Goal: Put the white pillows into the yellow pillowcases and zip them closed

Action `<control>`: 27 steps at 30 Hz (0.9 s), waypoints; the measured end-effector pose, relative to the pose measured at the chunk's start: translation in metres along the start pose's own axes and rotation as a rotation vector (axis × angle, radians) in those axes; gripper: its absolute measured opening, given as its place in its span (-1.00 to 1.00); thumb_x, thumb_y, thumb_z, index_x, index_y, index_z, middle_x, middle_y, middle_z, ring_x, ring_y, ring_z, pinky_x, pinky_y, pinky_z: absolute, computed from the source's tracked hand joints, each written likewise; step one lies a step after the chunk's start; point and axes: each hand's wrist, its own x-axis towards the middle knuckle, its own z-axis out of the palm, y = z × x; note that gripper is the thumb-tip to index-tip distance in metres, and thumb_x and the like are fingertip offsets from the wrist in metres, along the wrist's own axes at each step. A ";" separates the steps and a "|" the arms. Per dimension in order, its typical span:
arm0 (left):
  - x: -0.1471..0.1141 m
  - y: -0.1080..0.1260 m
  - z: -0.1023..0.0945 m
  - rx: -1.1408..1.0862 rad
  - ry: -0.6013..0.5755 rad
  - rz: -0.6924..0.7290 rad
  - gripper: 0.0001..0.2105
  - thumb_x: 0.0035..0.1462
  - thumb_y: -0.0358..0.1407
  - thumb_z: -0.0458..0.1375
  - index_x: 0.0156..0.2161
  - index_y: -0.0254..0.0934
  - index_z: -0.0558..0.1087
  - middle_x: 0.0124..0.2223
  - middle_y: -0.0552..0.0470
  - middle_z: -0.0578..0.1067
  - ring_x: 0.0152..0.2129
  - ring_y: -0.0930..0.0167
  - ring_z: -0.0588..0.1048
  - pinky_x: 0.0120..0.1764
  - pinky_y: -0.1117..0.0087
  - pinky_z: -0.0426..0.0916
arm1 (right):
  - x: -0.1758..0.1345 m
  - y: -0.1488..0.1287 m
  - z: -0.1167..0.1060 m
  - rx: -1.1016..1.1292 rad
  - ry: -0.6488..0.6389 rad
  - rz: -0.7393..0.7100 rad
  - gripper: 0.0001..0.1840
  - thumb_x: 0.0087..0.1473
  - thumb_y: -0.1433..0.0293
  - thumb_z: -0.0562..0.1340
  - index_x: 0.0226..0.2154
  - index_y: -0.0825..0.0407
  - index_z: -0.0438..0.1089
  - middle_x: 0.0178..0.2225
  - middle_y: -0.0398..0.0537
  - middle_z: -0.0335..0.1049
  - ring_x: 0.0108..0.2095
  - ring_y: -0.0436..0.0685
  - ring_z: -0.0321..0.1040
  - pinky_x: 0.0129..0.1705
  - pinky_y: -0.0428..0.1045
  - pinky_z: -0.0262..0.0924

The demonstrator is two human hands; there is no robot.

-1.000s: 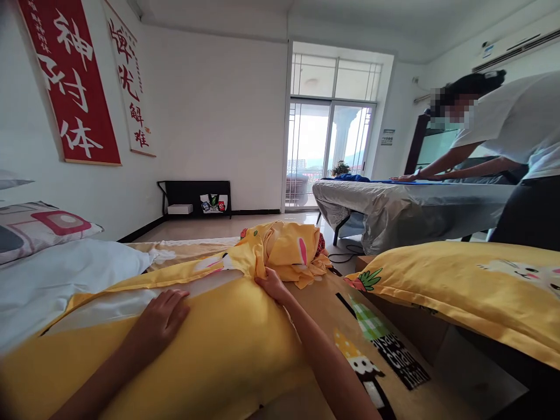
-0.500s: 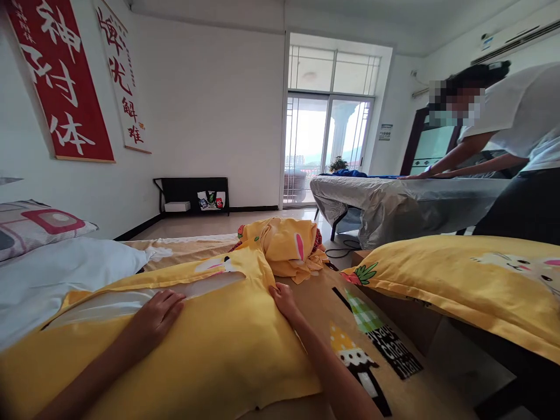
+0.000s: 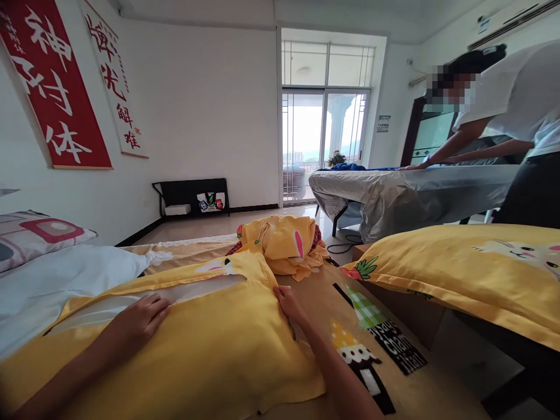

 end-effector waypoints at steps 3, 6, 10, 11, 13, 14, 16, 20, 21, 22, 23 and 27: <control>0.026 0.028 -0.002 -0.024 -0.085 0.114 -0.72 0.20 -0.27 -0.13 -0.40 -0.22 0.39 -0.28 -0.06 0.45 -0.27 0.28 0.43 -0.19 0.28 0.29 | 0.005 0.002 -0.011 -0.043 0.037 -0.006 -0.51 -0.16 0.01 0.14 -0.80 -0.02 0.07 -0.72 -0.18 0.11 -0.58 0.00 -0.03 -0.48 -0.05 -0.05; 0.058 0.053 0.010 -0.127 -0.156 0.236 -0.77 0.13 -0.37 -0.09 -0.42 -0.25 0.39 -0.29 -0.07 0.45 -0.32 0.33 0.42 -0.22 0.35 0.28 | 0.007 0.003 -0.020 -0.053 0.072 0.002 -0.56 -0.14 0.03 0.15 -0.75 -0.01 0.16 -0.66 -0.12 0.24 -0.54 0.04 0.04 -0.46 -0.04 -0.03; 0.094 0.070 0.029 -0.222 -0.198 0.378 -0.81 0.06 -0.40 -0.02 -0.46 -0.29 0.44 -0.31 -0.05 0.46 -0.35 0.36 0.41 -0.25 0.39 0.27 | 0.002 0.003 -0.026 -0.004 0.059 0.027 -0.54 -0.11 -0.03 0.14 -0.65 0.02 0.29 -0.56 -0.08 0.33 -0.47 0.08 0.15 -0.44 -0.05 0.03; 0.100 0.072 0.032 -0.230 -0.199 0.389 -0.80 0.07 -0.39 -0.01 -0.44 -0.29 0.45 -0.31 -0.04 0.48 -0.35 0.36 0.41 -0.26 0.39 0.28 | 0.000 0.003 -0.026 0.019 0.034 0.039 -0.51 -0.13 -0.06 0.14 -0.64 0.03 0.31 -0.56 -0.08 0.33 -0.47 0.08 0.17 -0.44 -0.05 0.05; 0.106 0.073 0.034 -0.265 -0.207 0.396 -0.76 0.15 -0.34 -0.04 -0.34 -0.28 0.49 -0.28 -0.04 0.51 -0.33 0.35 0.43 -0.24 0.39 0.29 | -0.006 0.002 -0.023 0.067 -0.020 0.068 -0.46 -0.16 -0.11 0.16 -0.60 0.06 0.37 -0.55 -0.08 0.34 -0.47 0.09 0.21 -0.45 -0.05 0.09; 0.108 0.073 0.035 -0.290 -0.216 0.407 -0.74 0.20 -0.30 -0.05 -0.26 -0.27 0.50 -0.23 -0.04 0.52 -0.29 0.34 0.45 -0.21 0.38 0.30 | -0.009 0.002 -0.021 0.092 -0.040 0.085 -0.44 -0.15 -0.12 0.16 -0.56 0.07 0.40 -0.53 -0.08 0.36 -0.46 0.09 0.24 -0.44 -0.05 0.12; 0.111 0.073 0.037 -0.324 -0.234 0.458 -0.70 0.25 -0.23 -0.07 -0.11 -0.23 0.48 -0.09 -0.04 0.52 -0.18 0.33 0.45 -0.10 0.36 0.29 | -0.013 0.000 -0.014 0.138 -0.071 0.116 -0.41 -0.10 -0.13 0.14 -0.46 0.09 0.45 -0.46 -0.05 0.41 -0.43 0.10 0.29 -0.42 -0.05 0.17; 0.119 0.068 0.046 -0.258 -0.260 0.523 -0.70 0.16 -0.23 0.08 -0.02 -0.23 0.45 0.07 -0.09 0.45 0.01 0.27 0.37 0.08 0.32 0.18 | -0.013 -0.005 0.005 0.199 -0.127 0.163 -0.42 -0.09 -0.09 0.19 -0.38 0.11 0.48 -0.42 -0.01 0.46 -0.43 0.12 0.34 -0.44 -0.04 0.22; 0.120 0.066 0.048 -0.215 -0.255 0.488 -0.69 0.12 -0.21 0.13 -0.04 -0.25 0.46 0.05 -0.11 0.45 0.01 0.24 0.37 0.07 0.29 0.19 | -0.011 -0.005 0.010 0.206 -0.129 0.164 -0.43 -0.12 -0.08 0.21 -0.39 0.12 0.48 -0.43 0.00 0.46 -0.44 0.12 0.34 -0.45 -0.04 0.21; 0.121 0.064 0.051 -0.169 -0.247 0.445 -0.68 0.10 -0.17 0.15 -0.07 -0.26 0.46 0.02 -0.14 0.46 -0.03 0.21 0.38 0.04 0.26 0.22 | -0.009 -0.006 0.014 0.212 -0.126 0.161 -0.44 -0.14 -0.07 0.23 -0.40 0.12 0.48 -0.44 -0.01 0.45 -0.44 0.12 0.33 -0.46 -0.05 0.20; 0.122 0.061 0.053 -0.121 -0.242 0.403 -0.68 0.09 -0.13 0.14 -0.10 -0.28 0.47 -0.03 -0.15 0.47 -0.07 0.19 0.40 -0.01 0.24 0.24 | -0.007 -0.007 0.018 0.216 -0.120 0.153 -0.45 -0.15 -0.06 0.23 -0.40 0.12 0.47 -0.44 -0.01 0.45 -0.45 0.11 0.32 -0.46 -0.05 0.19; 0.118 0.055 0.054 -0.034 -0.300 0.362 -0.66 0.22 -0.10 -0.07 -0.29 -0.28 0.46 -0.20 -0.13 0.49 -0.23 0.22 0.42 -0.16 0.27 0.26 | -0.003 -0.008 0.021 0.193 -0.057 0.102 -0.50 -0.13 -0.02 0.18 -0.43 0.10 0.43 -0.49 -0.08 0.40 -0.48 0.06 0.24 -0.47 -0.07 0.11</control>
